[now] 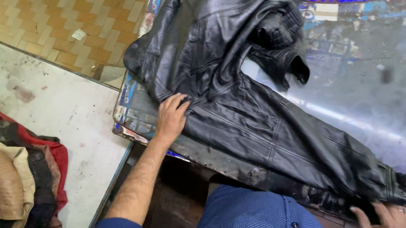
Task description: The person wipes the surface of a black leather jacket with a small reddish pad, focusing on the sleeve cuff, sleeve seam, and shoulder area. The jacket remains on a cluttered workbench throughout the clip.
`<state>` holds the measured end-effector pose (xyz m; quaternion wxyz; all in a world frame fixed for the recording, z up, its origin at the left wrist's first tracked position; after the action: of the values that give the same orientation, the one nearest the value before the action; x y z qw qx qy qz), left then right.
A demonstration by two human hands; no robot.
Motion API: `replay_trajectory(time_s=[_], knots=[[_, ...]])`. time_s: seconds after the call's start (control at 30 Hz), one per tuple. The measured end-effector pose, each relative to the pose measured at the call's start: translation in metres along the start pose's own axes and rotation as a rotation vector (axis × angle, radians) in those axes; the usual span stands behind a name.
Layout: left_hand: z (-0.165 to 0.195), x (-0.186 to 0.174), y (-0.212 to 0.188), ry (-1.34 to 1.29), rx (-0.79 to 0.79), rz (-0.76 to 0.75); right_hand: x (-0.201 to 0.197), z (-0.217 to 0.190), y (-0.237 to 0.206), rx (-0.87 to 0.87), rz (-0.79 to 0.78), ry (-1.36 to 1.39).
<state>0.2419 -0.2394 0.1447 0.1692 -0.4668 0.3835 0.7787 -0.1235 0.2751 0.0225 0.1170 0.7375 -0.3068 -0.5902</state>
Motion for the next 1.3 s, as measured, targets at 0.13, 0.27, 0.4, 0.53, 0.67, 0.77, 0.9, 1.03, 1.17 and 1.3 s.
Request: replay_trajectory(time_s=[0.13,0.27,0.4,0.53,0.67,0.77,0.9,1.03,1.17,1.3], knots=[[-0.01,0.01,0.015,-0.108,0.009,-0.13,-0.014,-0.022,0.036,-0.362,0.146,-0.128],[-0.005,0.025,0.026,-0.058,-0.084,-0.166,-0.023,-0.019,0.038,-0.223,0.227,-0.053],[0.018,0.03,0.028,-0.008,0.082,-0.137,-0.014,0.013,-0.001,0.332,0.012,-0.13],[0.026,0.02,0.045,0.0,0.163,-0.179,-0.046,0.026,-0.009,0.38,0.073,0.013],[0.013,-0.035,0.071,-0.072,0.21,0.019,-0.078,0.034,0.007,0.43,0.459,0.558],[-0.004,-0.045,0.092,-0.35,0.022,-0.176,-0.063,0.03,0.017,0.471,0.836,0.91],[-0.018,-0.062,0.115,-0.521,-0.117,-0.356,-0.055,0.003,0.043,0.482,0.696,0.427],[-0.009,-0.074,0.159,-0.195,0.203,-0.054,-0.078,-0.009,0.077,0.509,0.631,0.044],[0.009,0.027,0.182,-0.022,0.258,-0.184,-0.057,-0.006,0.114,0.563,0.336,-0.264],[-0.005,0.064,0.174,-0.114,0.235,-0.272,-0.047,0.001,0.104,0.567,0.447,-0.12]])
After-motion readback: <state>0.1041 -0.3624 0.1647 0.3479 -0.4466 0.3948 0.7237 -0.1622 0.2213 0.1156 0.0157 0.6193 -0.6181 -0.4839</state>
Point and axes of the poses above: each hand's wrist, its own y-axis towards the middle knuckle, its own x-axis out of the palm, z = x × y, the point moved 8 cm from there along y, towards the middle knuckle, and after that the axes turned 12 degrees about -x, right-handed, at the moved point
